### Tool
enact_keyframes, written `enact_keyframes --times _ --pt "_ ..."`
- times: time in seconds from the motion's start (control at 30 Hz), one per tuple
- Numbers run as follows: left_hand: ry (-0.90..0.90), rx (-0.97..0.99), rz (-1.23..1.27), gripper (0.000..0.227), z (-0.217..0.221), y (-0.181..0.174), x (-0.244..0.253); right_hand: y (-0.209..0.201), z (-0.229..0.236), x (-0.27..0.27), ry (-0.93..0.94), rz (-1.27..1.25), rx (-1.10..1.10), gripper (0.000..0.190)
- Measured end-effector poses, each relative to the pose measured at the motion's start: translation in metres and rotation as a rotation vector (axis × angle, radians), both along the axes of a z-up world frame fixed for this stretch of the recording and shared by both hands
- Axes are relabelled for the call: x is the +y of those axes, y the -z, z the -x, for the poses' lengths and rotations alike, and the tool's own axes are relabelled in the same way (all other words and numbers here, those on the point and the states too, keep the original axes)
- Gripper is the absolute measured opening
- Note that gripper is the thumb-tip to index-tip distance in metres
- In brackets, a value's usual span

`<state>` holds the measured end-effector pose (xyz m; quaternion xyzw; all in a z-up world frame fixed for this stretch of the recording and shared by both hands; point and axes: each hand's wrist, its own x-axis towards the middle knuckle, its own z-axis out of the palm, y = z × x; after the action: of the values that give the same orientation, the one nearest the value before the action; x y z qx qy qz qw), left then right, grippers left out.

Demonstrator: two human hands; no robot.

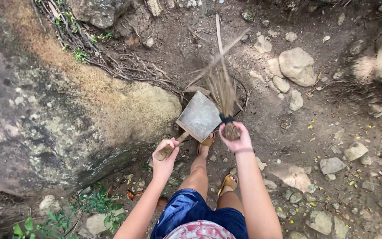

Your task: Sweep dirt and debris from an outdoor area using a broom and dustpan.

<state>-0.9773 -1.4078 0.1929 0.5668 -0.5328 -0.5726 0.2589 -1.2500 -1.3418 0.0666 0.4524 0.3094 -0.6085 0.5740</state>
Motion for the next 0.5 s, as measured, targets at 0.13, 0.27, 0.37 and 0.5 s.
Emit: enact_keyframes --times 0.13,0.27,0.37,0.5 --pt "0.005 0.043 -0.018 0.021 0.001 0.012 -0.012 -0.115 -0.038 -0.030 -0.080 0.048 0.111 0.030" --pt "-0.012 0.019 -0.055 0.021 0.006 0.014 -0.028 -0.108 -0.057 -0.118 -0.146 0.329 0.034 0.033" --pt "-0.040 0.017 -0.103 0.021 0.005 0.020 -0.035 -0.024 -0.031 -0.171 -0.179 0.440 -0.042 0.042" --pt "-0.022 0.063 -0.033 0.023 -0.005 0.033 -0.044 0.045 0.014 -0.116 -0.085 0.156 -0.025 0.054"
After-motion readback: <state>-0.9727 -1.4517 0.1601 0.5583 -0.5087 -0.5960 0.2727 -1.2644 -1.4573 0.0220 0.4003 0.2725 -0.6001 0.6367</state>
